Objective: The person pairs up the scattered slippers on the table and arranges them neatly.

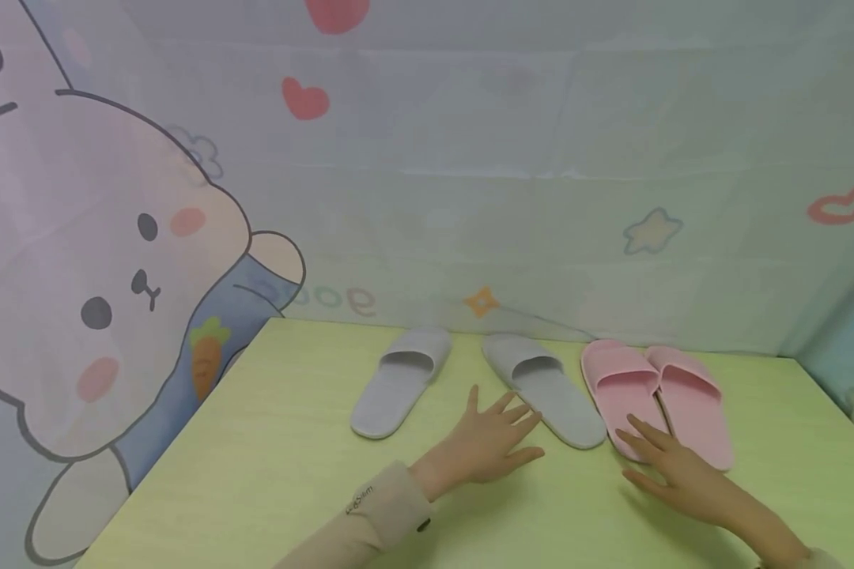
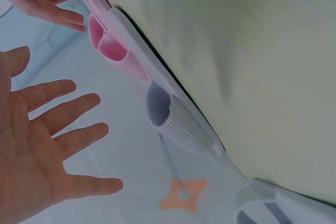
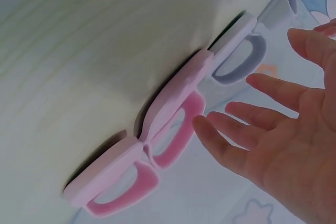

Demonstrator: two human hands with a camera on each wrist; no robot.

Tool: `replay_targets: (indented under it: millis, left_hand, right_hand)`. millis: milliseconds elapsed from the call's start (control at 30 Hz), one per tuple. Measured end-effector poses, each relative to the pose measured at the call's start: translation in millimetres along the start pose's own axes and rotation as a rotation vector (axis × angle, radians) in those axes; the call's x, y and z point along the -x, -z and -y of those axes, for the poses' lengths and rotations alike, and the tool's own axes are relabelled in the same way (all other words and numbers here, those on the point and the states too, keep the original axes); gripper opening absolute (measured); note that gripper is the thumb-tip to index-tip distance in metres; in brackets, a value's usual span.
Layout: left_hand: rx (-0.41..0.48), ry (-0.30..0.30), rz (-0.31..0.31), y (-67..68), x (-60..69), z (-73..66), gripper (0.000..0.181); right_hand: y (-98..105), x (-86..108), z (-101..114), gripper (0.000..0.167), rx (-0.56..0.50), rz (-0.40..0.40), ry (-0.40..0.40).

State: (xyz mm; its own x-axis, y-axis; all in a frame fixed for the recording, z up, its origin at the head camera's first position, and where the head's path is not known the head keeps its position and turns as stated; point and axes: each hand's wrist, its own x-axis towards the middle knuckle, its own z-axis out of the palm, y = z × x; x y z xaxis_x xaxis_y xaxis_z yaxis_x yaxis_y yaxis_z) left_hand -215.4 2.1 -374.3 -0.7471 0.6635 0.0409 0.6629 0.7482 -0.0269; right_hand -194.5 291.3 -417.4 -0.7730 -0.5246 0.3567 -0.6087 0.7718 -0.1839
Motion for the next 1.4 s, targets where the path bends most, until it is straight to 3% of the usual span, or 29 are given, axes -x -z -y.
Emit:
replay_targets:
  millis: [500, 833, 1100, 1400]
  left_hand:
    - [-0.011, 0.005, -0.072, -7.2, 22.1, 40.9, 0.044]
    - [0.006, -0.021, -0.119, -16.9, 39.4, 77.3, 0.038]
    - [-0.001, 0.005, -0.149, -25.3, 52.2, 103.4, 0.038]
    - [-0.026, 0.009, -0.190, -22.0, 64.4, 127.0, 0.036]
  right_hand:
    - [-8.6, -16.2, 10.1, 0.051, 0.025, -0.025, 0.096]
    - [-12.8, -26.6, 12.7, 0.050, -0.012, 0.033, 0.045]
    - [-13.8, -30.7, 12.1, 0.051, -0.010, 0.054, 0.033]
    - [-17.8, -40.6, 7.9, 0.056, 0.017, 0.044, 0.044]
